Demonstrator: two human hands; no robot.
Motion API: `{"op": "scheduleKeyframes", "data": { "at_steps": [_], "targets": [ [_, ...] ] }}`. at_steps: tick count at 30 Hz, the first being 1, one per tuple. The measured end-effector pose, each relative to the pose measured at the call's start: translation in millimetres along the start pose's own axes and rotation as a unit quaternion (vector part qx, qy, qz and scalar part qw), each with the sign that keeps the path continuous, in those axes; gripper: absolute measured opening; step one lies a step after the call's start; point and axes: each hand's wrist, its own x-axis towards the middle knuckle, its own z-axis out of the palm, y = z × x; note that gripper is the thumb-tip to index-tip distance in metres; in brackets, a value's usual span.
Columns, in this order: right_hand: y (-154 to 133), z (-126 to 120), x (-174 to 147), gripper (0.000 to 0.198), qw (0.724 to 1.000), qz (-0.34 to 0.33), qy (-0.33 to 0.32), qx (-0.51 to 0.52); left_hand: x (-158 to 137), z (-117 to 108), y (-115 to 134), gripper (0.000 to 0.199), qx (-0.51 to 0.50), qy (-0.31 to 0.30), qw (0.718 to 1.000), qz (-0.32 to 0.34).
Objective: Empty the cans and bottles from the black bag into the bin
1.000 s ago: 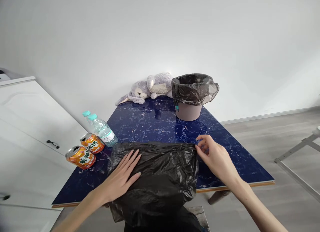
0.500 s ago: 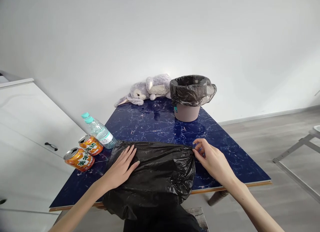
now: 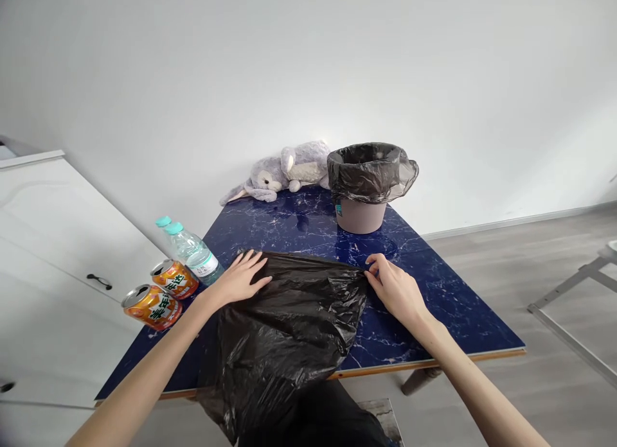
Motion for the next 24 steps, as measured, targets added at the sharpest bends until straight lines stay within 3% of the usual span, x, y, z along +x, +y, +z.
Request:
{"op": "scheduleKeyframes", "data": {
  "at_steps": [6, 10, 13, 17, 24],
  "targets": [
    [-41.3, -19.0, 6.8, 0.036, 0.993, -0.098, 0.063, 0.028, -5.8, -3.9, 75.0, 0.076, -0.041, 0.022, 0.998, 0.039],
    [-64.9, 0.9, 1.8, 0.047, 0.983, -0.183, -0.003, 0.011, -21.9, 15.5, 106.3, 0.079, -0.081, -0.009, 0.996, 0.047],
    [-57.0, 26.8, -10.8, 0.056, 0.973, -0.213, -0.073, -0.048, -36.1, 30.8, 100.1, 0.077, -0.079, -0.01, 0.996, 0.03],
    [-36.4, 42.0, -24.7, 0.059, 0.967, -0.22, -0.103, -0.079, -71.7, 33.9, 76.4, 0.073, -0.061, 0.007, 0.998, 0.018],
    [-44.5, 4.7, -37.6, 0.065, 0.965, -0.234, -0.109, -0.046, -171.0, -6.4, 59.7, 0.059, -0.054, 0.074, 0.993, 0.079]
  ]
}}
